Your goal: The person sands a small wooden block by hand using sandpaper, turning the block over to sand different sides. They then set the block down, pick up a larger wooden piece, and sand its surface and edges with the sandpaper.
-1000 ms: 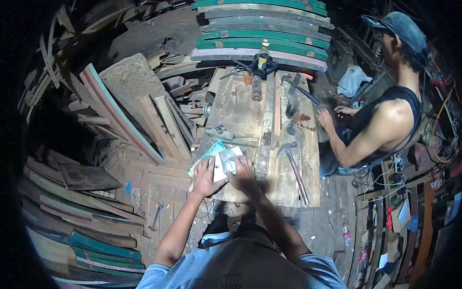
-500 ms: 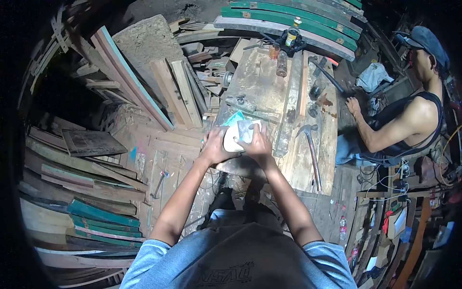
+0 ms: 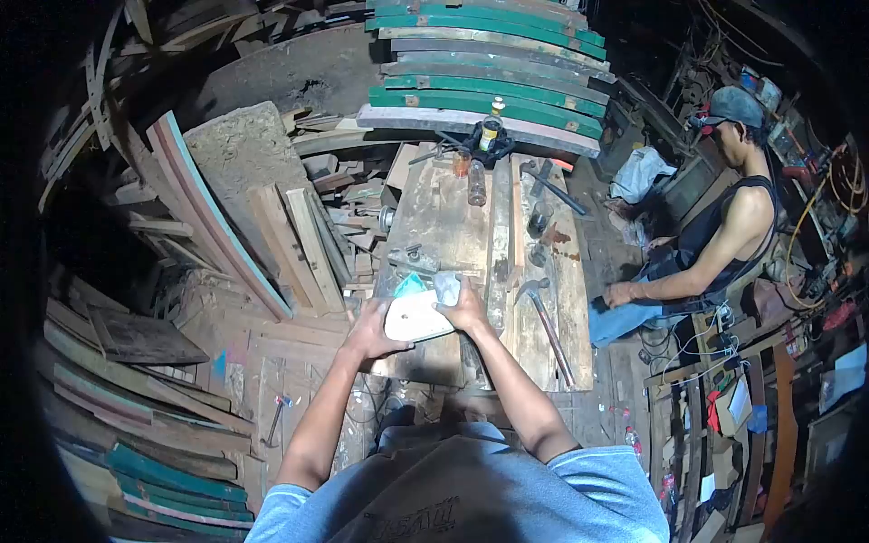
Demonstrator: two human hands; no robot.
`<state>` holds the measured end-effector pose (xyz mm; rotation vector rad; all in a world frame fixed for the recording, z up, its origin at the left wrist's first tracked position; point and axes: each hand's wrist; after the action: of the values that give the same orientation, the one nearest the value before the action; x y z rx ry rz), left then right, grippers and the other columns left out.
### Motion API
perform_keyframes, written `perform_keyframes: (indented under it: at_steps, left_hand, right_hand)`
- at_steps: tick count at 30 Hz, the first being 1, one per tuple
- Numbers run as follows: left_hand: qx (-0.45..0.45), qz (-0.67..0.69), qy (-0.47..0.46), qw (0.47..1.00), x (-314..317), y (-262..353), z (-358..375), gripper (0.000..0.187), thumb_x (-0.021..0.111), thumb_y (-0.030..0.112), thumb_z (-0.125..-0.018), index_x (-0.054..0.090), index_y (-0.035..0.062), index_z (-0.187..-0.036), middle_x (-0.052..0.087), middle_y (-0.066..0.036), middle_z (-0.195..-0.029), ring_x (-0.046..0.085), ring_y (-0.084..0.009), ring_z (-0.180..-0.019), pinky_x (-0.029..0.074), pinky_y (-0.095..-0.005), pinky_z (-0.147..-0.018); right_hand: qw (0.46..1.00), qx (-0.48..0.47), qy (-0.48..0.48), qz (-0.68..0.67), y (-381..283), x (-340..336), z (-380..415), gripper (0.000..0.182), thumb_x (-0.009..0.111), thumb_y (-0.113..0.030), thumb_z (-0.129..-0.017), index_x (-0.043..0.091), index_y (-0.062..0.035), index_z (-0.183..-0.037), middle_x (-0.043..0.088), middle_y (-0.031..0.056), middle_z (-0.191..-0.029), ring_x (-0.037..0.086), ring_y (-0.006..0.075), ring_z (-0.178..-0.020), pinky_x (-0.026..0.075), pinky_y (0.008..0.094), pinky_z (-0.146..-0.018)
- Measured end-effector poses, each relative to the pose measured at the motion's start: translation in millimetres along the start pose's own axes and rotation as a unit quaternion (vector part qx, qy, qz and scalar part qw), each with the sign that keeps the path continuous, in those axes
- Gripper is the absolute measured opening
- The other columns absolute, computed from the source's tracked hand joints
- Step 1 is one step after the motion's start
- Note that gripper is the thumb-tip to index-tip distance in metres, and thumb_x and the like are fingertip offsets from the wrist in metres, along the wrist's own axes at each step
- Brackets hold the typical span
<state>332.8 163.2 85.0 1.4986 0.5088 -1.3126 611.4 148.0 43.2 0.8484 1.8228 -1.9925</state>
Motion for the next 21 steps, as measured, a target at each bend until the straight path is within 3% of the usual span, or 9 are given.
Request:
perform_keyframes:
  at_steps: [3, 8, 9, 12, 13, 14, 16, 18, 21]
  left_hand:
    - [-0.025, 0.003, -0.009, 1.000, -5.5, -11.4, 5.7, 0.127, 0.100, 0.065, -0.060, 0.050, 0.0145, -0.165, 0.052, -0.023, -0.160, 0.039, -0.0433, -0.158, 0.018, -0.0807, -0.126]
    - [-0.046, 0.017, -0.044, 0.998, -20.1, -7.2, -8.4, 0.131, 0.099, 0.067, -0.060, 0.045, 0.0177, -0.169, 0.045, -0.027, -0.168, 0.034, -0.0487, -0.161, 0.017, -0.0796, -0.128]
    - [-0.040, 0.006, -0.039, 0.998, -19.8, -5.7, -14.4, 0.131, 0.099, 0.067, -0.060, 0.045, 0.0178, -0.169, 0.046, -0.027, -0.167, 0.034, -0.0491, -0.161, 0.018, -0.0793, -0.128]
    - [-0.022, -0.023, -0.086, 0.996, -28.3, -0.1, -33.0, 0.132, 0.100, 0.065, -0.060, 0.044, 0.0150, -0.169, 0.048, -0.027, -0.165, 0.039, -0.0505, -0.158, 0.022, -0.0780, -0.128]
    - [-0.016, -0.032, -0.101, 0.994, -33.1, 2.6, -38.8, 0.133, 0.101, 0.064, -0.059, 0.044, 0.0141, -0.168, 0.049, -0.028, -0.165, 0.041, -0.0510, -0.157, 0.024, -0.0775, -0.128]
    - [-0.004, -0.045, -0.111, 0.993, -38.7, 4.8, -44.8, 0.137, 0.100, 0.068, -0.059, 0.043, 0.0039, -0.165, 0.048, -0.031, -0.163, 0.043, -0.0528, -0.154, 0.028, -0.0725, -0.129]
    - [0.063, -0.033, -0.063, 0.995, -11.2, -19.9, -67.1, 0.143, 0.100, 0.072, -0.056, 0.041, -0.0019, -0.164, 0.049, -0.033, -0.161, 0.044, -0.0538, -0.153, 0.032, -0.0667, -0.129]
    - [0.145, -0.017, -0.024, 0.989, -9.4, -23.4, -70.1, 0.151, 0.098, 0.080, -0.054, 0.040, -0.0105, -0.160, 0.049, -0.038, -0.157, 0.047, -0.0549, -0.147, 0.040, -0.0589, -0.125]
    - [0.240, 0.068, 0.043, 0.967, 6.4, -41.5, -76.1, 0.140, 0.098, 0.078, -0.058, 0.049, -0.0085, -0.157, 0.053, -0.038, -0.153, 0.053, -0.0550, -0.139, 0.043, -0.0607, -0.119]
  right_hand:
    - [1.000, 0.004, 0.022, -0.013, -16.5, -2.0, 4.0, 0.108, 0.101, -0.043, -0.074, 0.046, -0.0015, -0.157, 0.062, 0.0317, -0.149, 0.059, 0.0479, -0.142, 0.050, 0.0524, -0.118]
    - [0.994, 0.050, 0.102, 0.003, -39.9, 16.0, -6.0, 0.079, 0.087, -0.026, -0.092, 0.047, -0.0053, -0.157, 0.064, 0.0311, -0.145, 0.064, 0.0493, -0.135, 0.053, 0.0530, -0.114]
    - [0.990, 0.002, 0.139, 0.002, -42.0, 21.9, -4.7, 0.072, 0.080, -0.024, -0.098, 0.046, -0.0045, -0.158, 0.065, 0.0329, -0.144, 0.065, 0.0497, -0.134, 0.053, 0.0532, -0.113]
    - [0.986, -0.005, 0.166, -0.019, -48.7, 27.7, -4.9, 0.071, 0.075, -0.023, -0.099, 0.043, -0.0031, -0.160, 0.069, 0.0309, -0.137, 0.068, 0.0502, -0.126, 0.054, 0.0545, -0.108]
    - [0.985, -0.031, 0.169, 0.008, -43.3, 29.4, -7.4, 0.061, 0.075, -0.021, -0.097, 0.055, -0.0007, -0.151, 0.071, 0.0294, -0.132, 0.070, 0.0501, -0.120, 0.055, 0.0550, -0.105]
    - [0.985, -0.027, 0.169, 0.011, -52.4, 23.0, -4.7, 0.053, 0.075, -0.021, -0.097, 0.062, -0.0003, -0.143, 0.071, 0.0288, -0.130, 0.070, 0.0497, -0.119, 0.055, 0.0551, -0.104]
    - [0.980, -0.043, 0.195, -0.019, -71.9, 16.3, -0.5, 0.033, 0.075, -0.018, -0.095, 0.074, -0.0002, -0.123, 0.072, 0.0272, -0.125, 0.069, 0.0490, -0.118, 0.055, 0.0547, -0.103]
    - [0.977, -0.084, 0.197, 0.009, -73.2, 20.4, 5.5, 0.034, 0.073, -0.010, -0.095, 0.072, -0.0022, -0.128, 0.070, 0.0272, -0.126, 0.067, 0.0505, -0.117, 0.055, 0.0549, -0.103]
    - [0.981, -0.099, 0.153, 0.065, -82.4, 32.4, 17.5, 0.030, 0.069, -0.007, -0.100, 0.067, -0.0031, -0.129, 0.070, 0.0236, -0.127, 0.063, 0.0479, -0.127, 0.053, 0.0529, -0.108]
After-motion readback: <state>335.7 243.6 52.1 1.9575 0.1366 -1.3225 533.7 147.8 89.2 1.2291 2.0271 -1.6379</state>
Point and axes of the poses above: each hand's wrist, its own z-axis away from the middle knuckle, its own x-axis out of the palm, y = z × x
